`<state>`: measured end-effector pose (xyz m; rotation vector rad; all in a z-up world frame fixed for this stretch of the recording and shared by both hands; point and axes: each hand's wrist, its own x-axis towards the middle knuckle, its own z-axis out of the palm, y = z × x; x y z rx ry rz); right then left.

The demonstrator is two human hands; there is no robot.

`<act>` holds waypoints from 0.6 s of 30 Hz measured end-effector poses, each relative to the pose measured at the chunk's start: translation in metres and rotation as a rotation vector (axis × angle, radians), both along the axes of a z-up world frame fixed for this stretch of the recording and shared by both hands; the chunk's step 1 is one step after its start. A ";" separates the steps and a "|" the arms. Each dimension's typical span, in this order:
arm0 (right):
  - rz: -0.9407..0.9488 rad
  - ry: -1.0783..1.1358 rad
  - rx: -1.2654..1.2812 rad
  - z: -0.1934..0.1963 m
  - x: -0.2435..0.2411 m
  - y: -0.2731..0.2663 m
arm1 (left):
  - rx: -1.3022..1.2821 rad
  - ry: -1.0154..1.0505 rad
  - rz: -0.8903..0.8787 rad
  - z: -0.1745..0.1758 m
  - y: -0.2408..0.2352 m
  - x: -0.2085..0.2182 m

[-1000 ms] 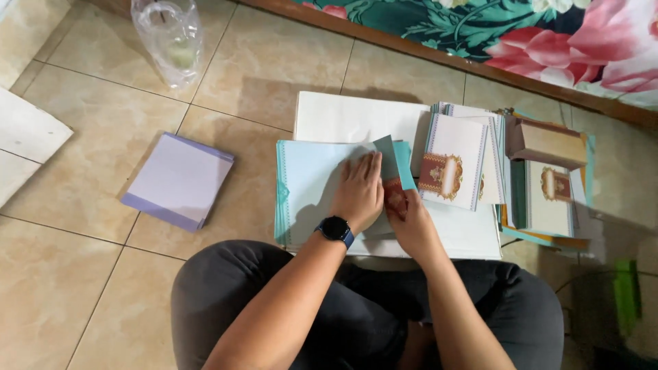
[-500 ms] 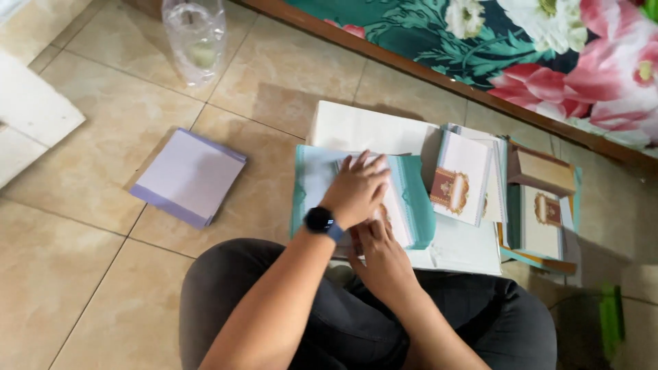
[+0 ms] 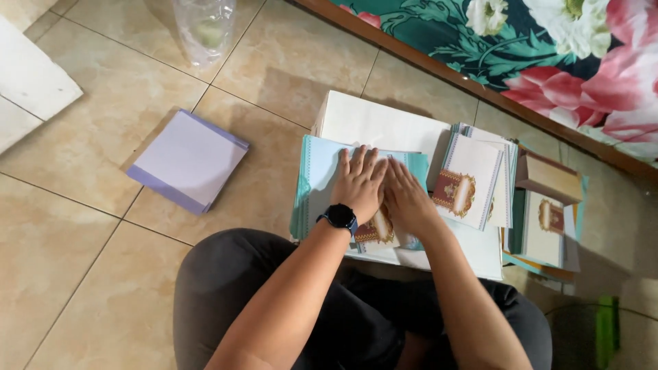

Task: The person sits on the floor and organizes printed invitation cards and envelopes, inserting some into a folder and placing others into a cardboard box.

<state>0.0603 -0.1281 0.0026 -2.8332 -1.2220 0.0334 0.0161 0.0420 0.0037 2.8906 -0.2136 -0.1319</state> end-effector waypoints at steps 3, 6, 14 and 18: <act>-0.049 0.063 -0.032 -0.005 0.026 0.004 | -0.010 0.035 0.015 0.006 0.001 -0.001; -0.019 -0.028 -0.076 -0.004 0.003 -0.001 | 0.067 0.043 0.037 0.005 -0.003 -0.001; -0.155 0.098 -0.149 0.034 -0.130 -0.042 | 0.034 0.016 0.052 -0.003 -0.004 0.003; -0.577 0.318 0.088 0.038 -0.119 -0.035 | 0.050 -0.020 0.056 -0.007 -0.006 0.001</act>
